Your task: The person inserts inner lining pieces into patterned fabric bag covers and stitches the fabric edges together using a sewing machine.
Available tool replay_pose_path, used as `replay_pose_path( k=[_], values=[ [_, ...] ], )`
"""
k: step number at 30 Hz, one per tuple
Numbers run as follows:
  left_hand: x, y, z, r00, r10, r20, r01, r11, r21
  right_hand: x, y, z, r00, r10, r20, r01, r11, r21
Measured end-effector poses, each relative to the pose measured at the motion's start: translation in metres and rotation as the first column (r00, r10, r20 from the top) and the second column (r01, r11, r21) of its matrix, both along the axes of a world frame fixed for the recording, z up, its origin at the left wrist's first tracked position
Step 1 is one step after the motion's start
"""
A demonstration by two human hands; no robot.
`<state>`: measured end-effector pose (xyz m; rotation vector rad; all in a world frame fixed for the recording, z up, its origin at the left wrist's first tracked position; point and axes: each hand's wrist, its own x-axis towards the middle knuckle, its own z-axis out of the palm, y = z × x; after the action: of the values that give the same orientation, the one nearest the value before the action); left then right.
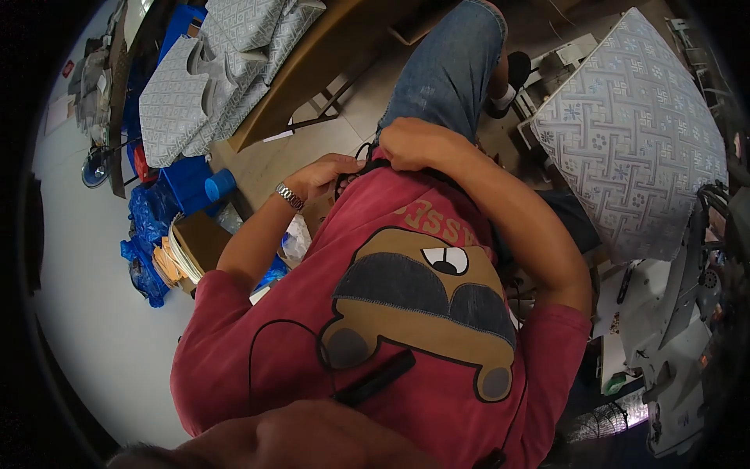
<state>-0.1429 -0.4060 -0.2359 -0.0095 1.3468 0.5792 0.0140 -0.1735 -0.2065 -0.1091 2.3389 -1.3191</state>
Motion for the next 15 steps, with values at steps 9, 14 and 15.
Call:
replay_pose_path(
  k=[9, 14, 15],
  values=[
    [-0.004, -0.009, -0.002, 0.998, 0.055, 0.038, -0.054, 0.998, -0.012, 0.015, -0.013, 0.005, 0.989, -0.1, -0.112, 0.113, 0.986, 0.12],
    [-0.008, -0.004, -0.005, 0.996, 0.041, 0.081, -0.044, 0.999, 0.027, 0.023, -0.028, 0.001, 0.92, -0.087, -0.383, 0.182, 0.958, 0.22],
    [-0.007, -0.001, -0.001, 0.997, 0.029, 0.068, -0.031, 0.999, 0.025, 0.026, -0.03, 0.001, 0.92, -0.087, -0.381, 0.181, 0.959, 0.219]
  ],
)
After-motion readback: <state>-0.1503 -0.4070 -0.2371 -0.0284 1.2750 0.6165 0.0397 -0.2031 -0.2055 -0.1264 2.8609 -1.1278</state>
